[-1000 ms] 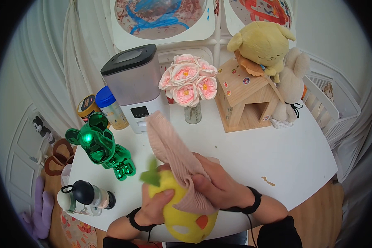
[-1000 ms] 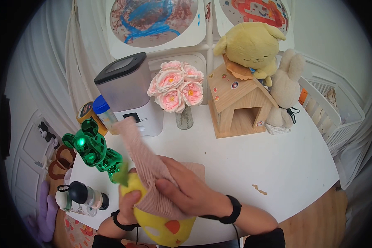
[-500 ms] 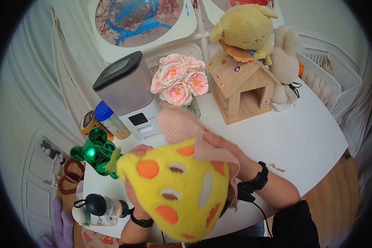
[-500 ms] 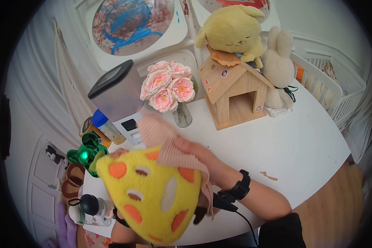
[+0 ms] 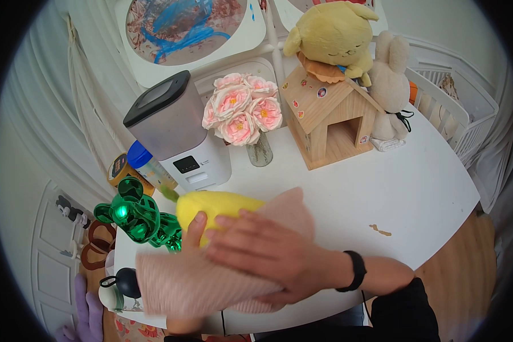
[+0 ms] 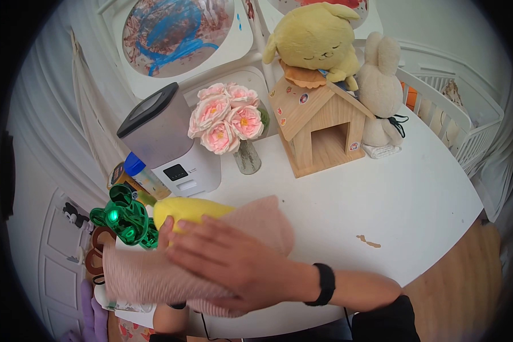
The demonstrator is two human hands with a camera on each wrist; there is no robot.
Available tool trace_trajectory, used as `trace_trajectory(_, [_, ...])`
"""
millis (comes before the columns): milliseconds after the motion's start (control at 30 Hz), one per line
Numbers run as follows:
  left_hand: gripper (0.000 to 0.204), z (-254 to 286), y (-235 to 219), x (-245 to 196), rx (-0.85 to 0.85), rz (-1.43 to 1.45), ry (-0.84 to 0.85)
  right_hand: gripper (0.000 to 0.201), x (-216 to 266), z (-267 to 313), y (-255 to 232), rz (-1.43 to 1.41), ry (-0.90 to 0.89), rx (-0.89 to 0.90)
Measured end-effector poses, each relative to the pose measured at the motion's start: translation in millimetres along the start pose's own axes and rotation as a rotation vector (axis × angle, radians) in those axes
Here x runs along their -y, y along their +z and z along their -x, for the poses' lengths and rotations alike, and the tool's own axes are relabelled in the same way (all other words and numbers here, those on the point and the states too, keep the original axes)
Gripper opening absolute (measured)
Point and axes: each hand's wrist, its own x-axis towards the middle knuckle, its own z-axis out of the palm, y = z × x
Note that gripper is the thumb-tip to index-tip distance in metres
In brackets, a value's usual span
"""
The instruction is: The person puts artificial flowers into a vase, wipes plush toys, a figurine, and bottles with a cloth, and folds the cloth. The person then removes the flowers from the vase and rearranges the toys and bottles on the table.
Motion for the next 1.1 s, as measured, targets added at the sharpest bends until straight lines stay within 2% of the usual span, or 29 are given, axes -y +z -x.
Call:
trace_trajectory(67, [0.039,-4,3,31,-0.318,-0.489,0.51,0.08,12,0,15,-0.092,0.022,0.082])
trace_trajectory(100, [0.039,-3,3,30,-0.327,-0.49,0.507,0.083,13,1,18,-0.112,0.017,0.09])
trace_trajectory(333, [0.037,3,2,23,0.019,-0.75,0.602,0.086,1,-3,6,-0.105,0.02,0.082])
trace_trajectory(400, [0.037,5,3,20,0.129,-0.826,0.626,0.07,-6,-2,1,-0.117,0.103,0.03])
trace_trajectory(533, [0.037,9,4,14,0.355,-0.981,0.67,0.065,-26,6,6,-0.32,0.157,-0.093])
trace_trajectory(600, [0.037,10,5,12,0.472,-1.057,0.689,0.059,-28,13,16,-0.675,0.584,-0.201])
trace_trajectory(633, [0.037,10,6,11,0.533,-1.096,0.699,0.057,-32,12,11,-0.889,0.655,-0.155])
trace_trajectory(667, [0.037,10,6,10,0.593,-1.134,0.709,0.057,-36,13,6,-0.89,0.654,-0.155])
trace_trajectory(700, [0.043,6,7,8,0.626,-0.986,0.739,0.057,-41,14,2,-1.009,0.794,-0.085])
trace_trajectory(733, [0.043,3,7,6,0.625,-0.988,0.742,0.057,-44,13,0,-1.126,0.934,-0.01])
trace_trajectory(800, [0.044,-2,7,-2,0.688,-0.759,0.854,0.058,-42,11,-1,-1.177,0.974,-0.013])
trace_trajectory(867, [0.049,-6,7,-5,0.734,-0.798,0.92,0.058,-33,7,1,-1.367,1.068,-0.269])
trace_trajectory(900, [0.058,-1,13,1,0.436,-0.9,0.941,0.058,-33,6,0,-1.367,1.066,-0.263])
trace_trajectory(933, [0.068,2,15,4,0.131,-0.984,0.948,0.056,-33,7,-4,-1.282,1.02,-0.383])
trace_trajectory(967, [0.076,-5,-12,-21,0.12,-1.211,0.949,0.055,-34,9,-7,-1.194,0.972,-0.499])
trace_trajectory(1000, [0.076,-5,-9,-20,0.115,-1.206,0.954,0.055,-38,10,-13,-1.191,0.975,-0.491])
trace_trajectory(1067, [0.066,-5,7,-16,-0.219,-1.487,0.902,0.05,-48,12,-23,-1.071,0.852,-0.681])
trace_trajectory(1100, [0.058,0,12,-23,-0.232,-1.658,0.687,0.05,-45,12,-24,-1.071,0.854,-0.669])
